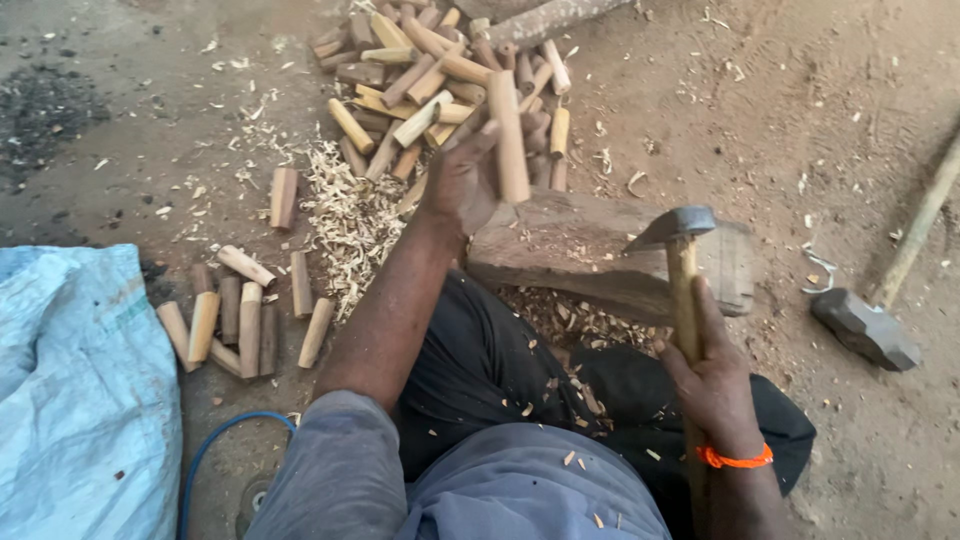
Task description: The person shapes small wooden pegs using an adze while sitting on the ground, striking each piece against a wooden block to carve away shavings.
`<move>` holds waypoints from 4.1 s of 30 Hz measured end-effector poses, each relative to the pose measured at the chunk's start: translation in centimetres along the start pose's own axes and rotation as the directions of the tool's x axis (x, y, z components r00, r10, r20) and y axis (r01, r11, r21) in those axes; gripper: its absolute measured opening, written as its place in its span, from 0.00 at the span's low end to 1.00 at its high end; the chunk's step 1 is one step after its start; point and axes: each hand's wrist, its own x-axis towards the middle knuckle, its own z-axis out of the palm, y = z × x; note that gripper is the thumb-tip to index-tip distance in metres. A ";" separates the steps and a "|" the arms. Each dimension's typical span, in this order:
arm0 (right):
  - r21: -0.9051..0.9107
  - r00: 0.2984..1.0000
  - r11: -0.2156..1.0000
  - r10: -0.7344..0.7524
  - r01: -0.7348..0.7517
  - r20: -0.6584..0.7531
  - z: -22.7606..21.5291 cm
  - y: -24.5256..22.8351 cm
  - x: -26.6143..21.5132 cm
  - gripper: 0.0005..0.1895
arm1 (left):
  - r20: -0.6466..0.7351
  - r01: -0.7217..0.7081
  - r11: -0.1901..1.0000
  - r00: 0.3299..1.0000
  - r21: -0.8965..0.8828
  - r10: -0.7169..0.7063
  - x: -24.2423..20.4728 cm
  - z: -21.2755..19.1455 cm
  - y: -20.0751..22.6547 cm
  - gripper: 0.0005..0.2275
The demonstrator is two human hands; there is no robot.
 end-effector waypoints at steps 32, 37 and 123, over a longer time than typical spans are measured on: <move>-0.085 0.986 0.989 -0.107 0.118 0.132 -1.7 -2.3 1.0 0.48 | -0.021 0.107 0.932 0.994 0.347 -0.106 5.3 -2.7 -11.4 0.12; 0.209 0.950 0.935 -0.305 0.286 0.067 -4.2 -5.5 -0.1 0.47 | 0.156 0.077 0.921 0.977 0.382 -0.146 5.5 -3.7 -12.2 0.08; 0.047 0.995 0.998 -0.054 0.051 0.083 -1.2 -6.8 -0.4 0.44 | -0.058 0.089 0.950 0.995 0.300 -0.075 5.3 -3.8 -11.9 0.20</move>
